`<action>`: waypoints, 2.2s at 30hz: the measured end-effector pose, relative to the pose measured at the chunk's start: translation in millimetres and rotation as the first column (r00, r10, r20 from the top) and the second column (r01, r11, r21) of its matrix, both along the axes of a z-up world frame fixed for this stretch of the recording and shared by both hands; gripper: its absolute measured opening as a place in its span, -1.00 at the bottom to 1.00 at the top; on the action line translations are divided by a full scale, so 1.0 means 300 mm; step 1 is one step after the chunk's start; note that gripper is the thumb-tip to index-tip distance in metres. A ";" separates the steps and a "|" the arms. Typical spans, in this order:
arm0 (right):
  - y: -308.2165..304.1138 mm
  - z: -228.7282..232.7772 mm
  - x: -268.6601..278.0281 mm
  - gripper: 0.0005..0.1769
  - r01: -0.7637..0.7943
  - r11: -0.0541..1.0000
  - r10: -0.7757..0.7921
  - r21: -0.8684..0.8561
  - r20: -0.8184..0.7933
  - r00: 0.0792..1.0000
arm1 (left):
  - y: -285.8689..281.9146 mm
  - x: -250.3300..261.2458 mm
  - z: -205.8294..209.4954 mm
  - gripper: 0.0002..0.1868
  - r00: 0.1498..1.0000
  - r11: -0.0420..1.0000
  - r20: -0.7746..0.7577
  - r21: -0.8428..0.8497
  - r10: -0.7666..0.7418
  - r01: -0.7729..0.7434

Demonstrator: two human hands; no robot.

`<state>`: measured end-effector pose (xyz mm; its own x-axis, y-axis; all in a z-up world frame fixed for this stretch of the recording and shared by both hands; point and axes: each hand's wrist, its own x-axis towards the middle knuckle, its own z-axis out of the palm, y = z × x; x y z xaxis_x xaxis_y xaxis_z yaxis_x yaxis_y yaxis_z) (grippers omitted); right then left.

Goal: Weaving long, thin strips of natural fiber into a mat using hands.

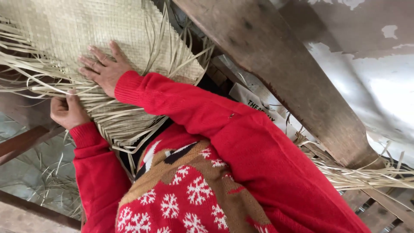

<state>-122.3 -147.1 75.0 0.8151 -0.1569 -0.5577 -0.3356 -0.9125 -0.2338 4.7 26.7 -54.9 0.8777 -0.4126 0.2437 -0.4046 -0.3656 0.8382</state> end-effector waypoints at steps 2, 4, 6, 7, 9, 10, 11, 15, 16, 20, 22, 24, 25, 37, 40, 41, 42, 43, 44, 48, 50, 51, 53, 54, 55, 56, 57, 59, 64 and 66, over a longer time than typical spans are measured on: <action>0.002 -0.021 -0.003 -0.40 0.005 1.000 -0.005 0.003 0.049 0.999 | 0.005 0.003 -0.023 -0.40 0.982 0.978 -0.169 -0.201 -0.088 0.053; 0.007 -0.048 -0.004 -0.41 0.009 1.000 -0.008 -0.015 0.077 0.997 | 0.015 0.014 -0.034 -0.40 0.984 0.985 -0.159 -0.160 -0.086 0.061; 0.005 -0.059 -0.006 -0.42 0.012 0.999 -0.008 -0.034 0.105 0.994 | 0.018 0.025 -0.050 -0.40 0.985 0.991 -0.148 -0.120 -0.084 0.066; 0.002 -0.056 -0.007 -0.41 0.007 1.000 -0.005 -0.026 0.104 0.995 | 0.020 0.031 -0.059 -0.39 0.990 0.989 -0.112 -0.131 -0.085 0.070; 0.002 -0.063 -0.003 -0.40 -0.001 1.000 0.003 -0.017 0.111 0.994 | 0.019 0.039 -0.069 -0.37 0.994 0.987 -0.067 -0.141 -0.083 0.073; 0.003 -0.073 0.001 -0.42 0.014 0.999 -0.010 -0.032 0.136 0.991 | 0.016 0.040 -0.071 -0.39 0.993 0.984 -0.071 -0.161 -0.091 0.078; 0.006 -0.087 0.006 -0.42 0.028 0.999 -0.020 -0.046 0.159 0.987 | 0.016 0.039 -0.077 -0.41 0.992 0.980 -0.075 -0.182 -0.097 0.082; -0.016 -0.028 -0.013 -0.36 -0.013 1.000 0.011 0.015 0.104 0.995 | -0.001 0.022 -0.068 -0.56 0.985 0.978 -0.160 -0.207 -0.070 0.036; -0.017 -0.030 -0.011 -0.36 -0.018 1.000 0.017 0.015 0.097 0.995 | -0.003 0.016 -0.062 -0.54 0.989 0.987 -0.141 -0.161 -0.045 0.022; -0.019 -0.028 -0.005 -0.36 -0.016 1.000 0.015 0.016 0.070 0.997 | -0.013 -0.019 -0.008 -0.47 0.989 0.998 -0.146 -0.054 -0.026 0.019; -0.006 -0.076 0.008 -0.39 -0.004 1.000 0.004 -0.001 0.101 0.995 | -0.014 -0.020 -0.006 -0.46 0.992 1.000 -0.129 -0.012 -0.002 0.000; -0.003 -0.101 0.013 -0.40 0.011 1.000 -0.009 -0.016 0.133 0.991 | -0.013 -0.011 -0.016 -0.45 0.994 0.999 -0.109 0.032 0.020 -0.017; -0.003 -0.103 0.012 -0.40 0.007 1.000 -0.003 -0.027 0.146 0.989 | -0.008 -0.003 -0.028 -0.41 0.990 1.000 -0.139 -0.006 -0.008 0.007; 0.018 -0.370 0.072 -0.43 0.041 0.999 -0.042 0.012 0.502 0.864 | 0.022 0.055 -0.032 -0.97 0.981 0.953 0.107 0.276 -0.162 0.127; 0.019 -0.282 0.087 -0.45 0.042 0.999 -0.051 0.030 0.421 0.906 | 0.011 0.051 -0.088 -0.87 0.966 0.942 0.241 0.334 -0.094 0.008; 0.007 -0.223 0.068 -0.46 0.081 0.997 -0.076 -0.006 0.260 0.962 | 0.002 0.051 -0.143 -0.85 0.982 0.973 0.177 0.230 -0.067 0.025; -0.002 -0.207 0.085 -0.46 0.041 0.999 -0.039 -0.001 0.276 0.960 | 0.000 0.035 -0.129 -0.85 0.981 0.972 0.193 0.234 -0.028 -0.019; -0.017 -0.193 0.095 -0.47 0.020 1.000 -0.016 -0.020 0.187 0.982 | -0.015 0.013 -0.119 -0.85 0.996 0.994 0.091 0.110 -0.017 0.007; -0.036 -0.180 0.106 -0.49 -0.002 0.999 0.006 -0.040 0.096 0.995 | -0.034 -0.006 -0.112 -0.82 1.000 1.000 -0.009 -0.021 -0.021 0.021; -0.086 -0.116 0.178 -0.55 0.049 0.975 -0.134 0.216 0.399 0.907 | -0.069 -0.052 -0.068 -0.83 0.953 0.942 -0.294 -0.333 -0.073 -0.030; -0.064 0.099 0.182 -0.85 0.270 0.799 -0.412 0.537 0.163 0.897 | -0.083 -0.080 0.002 -0.89 0.920 0.912 -0.376 -0.407 -0.107 -0.060; -0.057 0.051 0.211 -0.85 0.260 0.803 -0.402 0.537 0.164 0.901 | -0.083 -0.085 0.011 -0.89 0.922 0.910 -0.375 -0.408 -0.098 -0.069; -0.042 -0.044 0.265 -0.75 0.095 0.873 -0.270 0.479 0.311 0.911 | -0.084 -0.098 0.029 -0.89 0.907 0.899 -0.408 -0.428 -0.102 -0.092; -0.020 -0.054 0.275 -0.75 0.086 0.874 -0.261 0.479 0.313 0.913 | -0.083 -0.106 0.038 -0.89 0.909 0.898 -0.406 -0.429 -0.094 -0.099; -0.001 -0.064 0.288 -0.75 0.085 0.881 -0.247 0.465 0.299 0.922 | -0.086 -0.111 0.047 -0.95 0.907 0.910 -0.417 -0.396 -0.060 -0.122; 0.019 -0.075 0.300 -0.70 0.084 0.888 -0.232 0.452 0.285 0.930 | -0.089 -0.115 0.056 -0.92 0.903 0.921 -0.428 -0.363 -0.026 -0.146; 0.029 -0.113 0.317 -0.70 0.076 0.889 -0.224 0.451 0.284 0.932 | -0.089 -0.118 0.072 -0.92 0.903 0.919 -0.428 -0.363 -0.018 -0.154; 0.051 -0.194 0.347 -0.73 0.114 0.931 -0.237 0.347 0.337 0.911 | -0.089 -0.127 0.099 -0.73 0.885 0.971 -0.445 -0.114 0.141 -0.211; 0.057 -0.071 0.342 -0.77 0.179 0.761 -0.405 0.624 0.242 0.882 | -0.083 -0.126 0.089 -0.69 0.856 0.970 -0.501 -0.113 0.131 -0.215; 0.048 -0.043 0.331 -0.77 0.230 0.621 -0.478 0.749 0.129 0.869 | -0.078 -0.117 0.059 -0.73 0.823 0.965 -0.557 -0.135 0.112 -0.223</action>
